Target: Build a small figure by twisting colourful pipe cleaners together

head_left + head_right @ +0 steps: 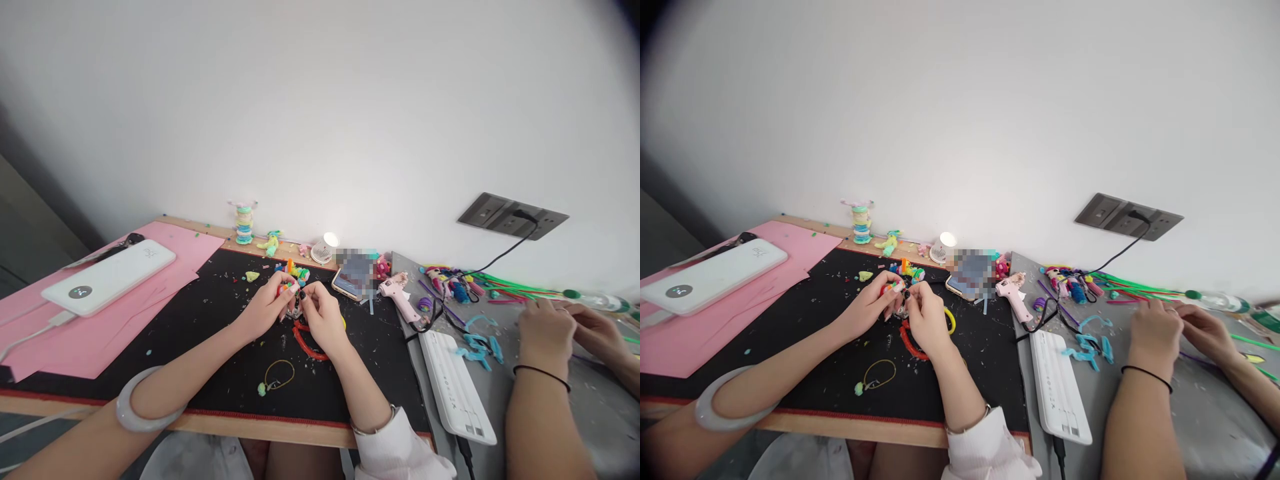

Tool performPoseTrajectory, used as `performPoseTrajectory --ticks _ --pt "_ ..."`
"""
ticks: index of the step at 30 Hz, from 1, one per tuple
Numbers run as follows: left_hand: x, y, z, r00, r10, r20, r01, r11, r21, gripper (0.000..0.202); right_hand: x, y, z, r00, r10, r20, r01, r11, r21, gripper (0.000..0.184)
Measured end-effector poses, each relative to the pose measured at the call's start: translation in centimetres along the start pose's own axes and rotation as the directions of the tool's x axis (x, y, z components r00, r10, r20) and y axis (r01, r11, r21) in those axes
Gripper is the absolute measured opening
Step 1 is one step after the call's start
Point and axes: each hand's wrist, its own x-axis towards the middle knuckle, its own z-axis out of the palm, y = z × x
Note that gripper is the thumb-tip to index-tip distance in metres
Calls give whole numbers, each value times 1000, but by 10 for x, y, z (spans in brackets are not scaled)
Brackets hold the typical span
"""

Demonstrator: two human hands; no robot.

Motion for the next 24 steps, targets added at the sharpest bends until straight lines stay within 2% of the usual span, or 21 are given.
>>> performPoseTrajectory --ticks 10,16,19,21,24 --pt "-2 3 1 1000 -11 -23 11 1000 22 22 -2 -2 1 999 -44 13 45 995 -87 9" --pt "2 -6 0 999 -49 -1 49 999 -13 25 1 5 -5 995 -44 -91 32 990 -134 10" --pt "3 -8 -1 998 -60 -9 59 998 -15 25 2 6 -10 982 -49 -181 15 982 -187 11" --pt "3 -8 -3 997 -69 -38 69 998 -4 25 3 7 -13 963 -54 -264 -9 973 -231 11" --pt "3 -8 -5 986 -76 -146 82 996 42 27 5 13 -18 940 -58 -337 -36 963 -266 11"
